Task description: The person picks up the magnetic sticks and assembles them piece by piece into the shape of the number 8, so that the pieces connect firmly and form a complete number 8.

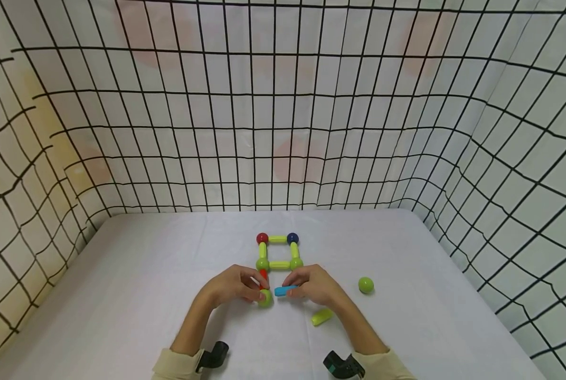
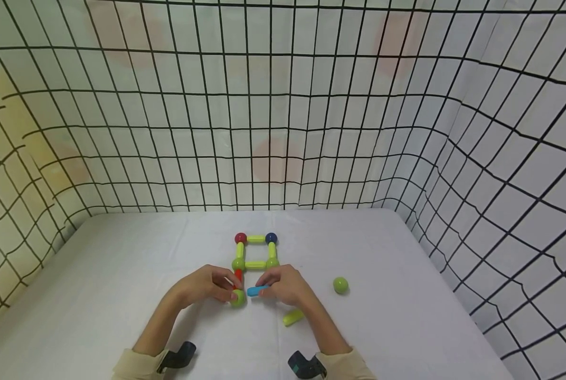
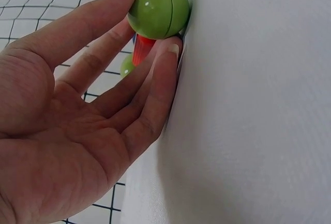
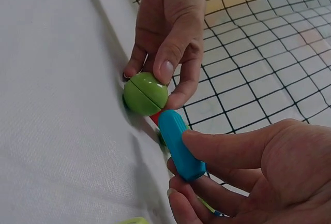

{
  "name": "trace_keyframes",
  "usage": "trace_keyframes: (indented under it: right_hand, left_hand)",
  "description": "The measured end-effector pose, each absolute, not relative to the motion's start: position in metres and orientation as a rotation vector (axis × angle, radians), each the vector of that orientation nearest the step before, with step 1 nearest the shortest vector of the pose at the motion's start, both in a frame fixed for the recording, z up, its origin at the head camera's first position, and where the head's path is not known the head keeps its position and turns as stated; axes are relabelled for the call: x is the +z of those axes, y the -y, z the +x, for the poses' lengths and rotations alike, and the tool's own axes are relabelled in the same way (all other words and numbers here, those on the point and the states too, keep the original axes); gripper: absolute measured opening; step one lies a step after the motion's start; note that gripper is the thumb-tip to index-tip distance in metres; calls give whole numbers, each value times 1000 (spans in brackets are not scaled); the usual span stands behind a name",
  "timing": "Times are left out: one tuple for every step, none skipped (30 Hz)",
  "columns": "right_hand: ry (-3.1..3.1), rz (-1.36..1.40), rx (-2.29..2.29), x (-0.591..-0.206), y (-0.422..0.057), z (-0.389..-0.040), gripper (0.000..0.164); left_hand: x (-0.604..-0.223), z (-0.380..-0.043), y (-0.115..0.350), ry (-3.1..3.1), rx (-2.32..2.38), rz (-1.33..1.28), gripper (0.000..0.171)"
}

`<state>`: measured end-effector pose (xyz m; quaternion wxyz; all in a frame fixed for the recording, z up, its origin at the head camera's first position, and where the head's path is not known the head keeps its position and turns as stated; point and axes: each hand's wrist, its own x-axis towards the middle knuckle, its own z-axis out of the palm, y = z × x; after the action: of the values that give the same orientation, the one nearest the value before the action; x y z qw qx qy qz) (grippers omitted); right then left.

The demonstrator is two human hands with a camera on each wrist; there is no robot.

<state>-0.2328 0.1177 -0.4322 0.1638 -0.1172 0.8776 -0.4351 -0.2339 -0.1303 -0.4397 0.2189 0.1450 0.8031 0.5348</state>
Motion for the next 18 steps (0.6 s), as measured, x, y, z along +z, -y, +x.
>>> trace_keyframes:
  right_hand:
    - [-2502,-330,-1237,-432,-117,-232,14]
    - [-2503,-328,-1234,-431,-117,-231,14]
    - [-2501,-327,-1237,-431,-116,-230,14]
    - [-2499,-327,-1236,-431,-116,-230,14]
    - [-2499,-328,-1235,-431,-116,-229,13]
    - [-2498,-325,-1235,-430,-116,-229,13]
    - [-2497,-324,-1233,-431,-116,-229,13]
    - [-2498,-325,-1231,-431,-116,-229,13]
    - [-2497,-324,-1228,-431,-116,-229,13]
    - [-2497,-322,-1223,-432,-116,-230,13]
    - [-2499,-323,-1218,-432,-116,-230,13]
    - [-2498,-319,-1216,-432,-116,-231,13]
    - [-2496,-316,-1214,-432,-116,-231,13]
    - [-2494,-314,-1212,-432,-116,-231,14]
    - [-2492,-313,-1210,-433,-116,-231,14]
    - [-2491,-313,-1209,-433,-116,-231,13]
    - [-2490,-314,-1207,-433,-116,-231,13]
    - [-2484,-312,-1206,-434,-115,-232,13]
  left_hand:
    - [-440,-234,130,-2223,1479,401,23]
    - [-440,-234,130,-2224,1479,403,23]
    - [-440,-234,130,-2225,1478,404,23]
    - [-440,-234,130,-2227,1476,403,23]
    - [-440,-234,130,-2228,1475,402,23]
    - [-440,-234,130,-2228,1474,402,23]
    - [-440,-234,130,-2228,1472,403,23]
    - [-440,-234,130,-2229,1470,403,23]
    - [-440,-234,130,-2230,1468,402,23]
    - [-440,-234,130,-2231,1467,401,23]
    - [-440,-234,130,-2231,1466,401,23]
    - [-440,-234,130,-2232,1464,400,23]
    - [-440,-234,130,-2233,1462,400,23]
    - [-440,-234,130,-2234,1461,400,23]
    - [-440,-235,130,-2234,1460,399,23]
    - [-440,-235,130,-2234,1459,400,22]
    - [-441,-235,130,-2233,1459,401,22]
    - [-441,-235,131,-2232,1459,400,22]
